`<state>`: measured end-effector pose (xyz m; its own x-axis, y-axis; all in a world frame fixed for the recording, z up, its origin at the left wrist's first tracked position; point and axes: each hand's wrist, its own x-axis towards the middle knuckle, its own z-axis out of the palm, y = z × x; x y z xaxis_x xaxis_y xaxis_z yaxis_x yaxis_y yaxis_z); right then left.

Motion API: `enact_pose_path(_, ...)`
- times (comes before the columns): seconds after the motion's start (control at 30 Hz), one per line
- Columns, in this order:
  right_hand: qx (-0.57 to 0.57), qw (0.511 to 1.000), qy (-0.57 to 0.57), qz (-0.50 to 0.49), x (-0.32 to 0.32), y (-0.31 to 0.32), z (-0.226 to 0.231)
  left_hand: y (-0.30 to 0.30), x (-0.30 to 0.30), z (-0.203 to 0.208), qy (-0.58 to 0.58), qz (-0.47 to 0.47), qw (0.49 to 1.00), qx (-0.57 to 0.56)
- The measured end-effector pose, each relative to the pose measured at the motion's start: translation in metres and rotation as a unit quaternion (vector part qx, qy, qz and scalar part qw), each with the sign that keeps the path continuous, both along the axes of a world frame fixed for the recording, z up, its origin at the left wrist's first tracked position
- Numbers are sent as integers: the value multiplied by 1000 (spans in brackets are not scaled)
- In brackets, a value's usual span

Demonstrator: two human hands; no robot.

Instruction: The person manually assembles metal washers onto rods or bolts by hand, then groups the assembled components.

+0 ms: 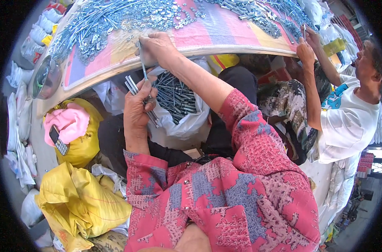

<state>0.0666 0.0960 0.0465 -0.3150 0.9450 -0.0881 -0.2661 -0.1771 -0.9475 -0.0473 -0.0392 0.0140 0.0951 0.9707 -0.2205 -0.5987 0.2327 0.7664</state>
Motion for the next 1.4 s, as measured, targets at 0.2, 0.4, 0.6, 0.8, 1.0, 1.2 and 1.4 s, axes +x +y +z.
enact_pose_path(0.2, 610, 705, -355, -69, -9, -6, -7, 7, -24, -13, -127, -12, 992, -11)
enact_pose_path(0.4, 563, 702, -429, -75, -38, 27, 4, 16, -49, 4, -78, 137, 988, 2)
enact_pose_path(0.6, 647, 538, -515, -165, -42, 92, -25, 20, -23, 8, 27, 134, 990, -17)
enact_pose_path(0.8, 317, 898, -298, -70, -3, 27, 0, 15, -4, 8, 106, 36, 994, 18)
enact_pose_path(1.0, 229, 963, -116, -86, 35, -7, 11, 16, 23, 4, 71, -30, 997, 5)
enact_pose_path(1.2, 495, 797, -315, -143, 62, -12, 15, 27, 40, -13, 9, -31, 999, -32)
enact_pose_path(1.4, 429, 668, -510, -330, 145, 74, -2, 36, 51, -12, 44, 29, 999, -8)
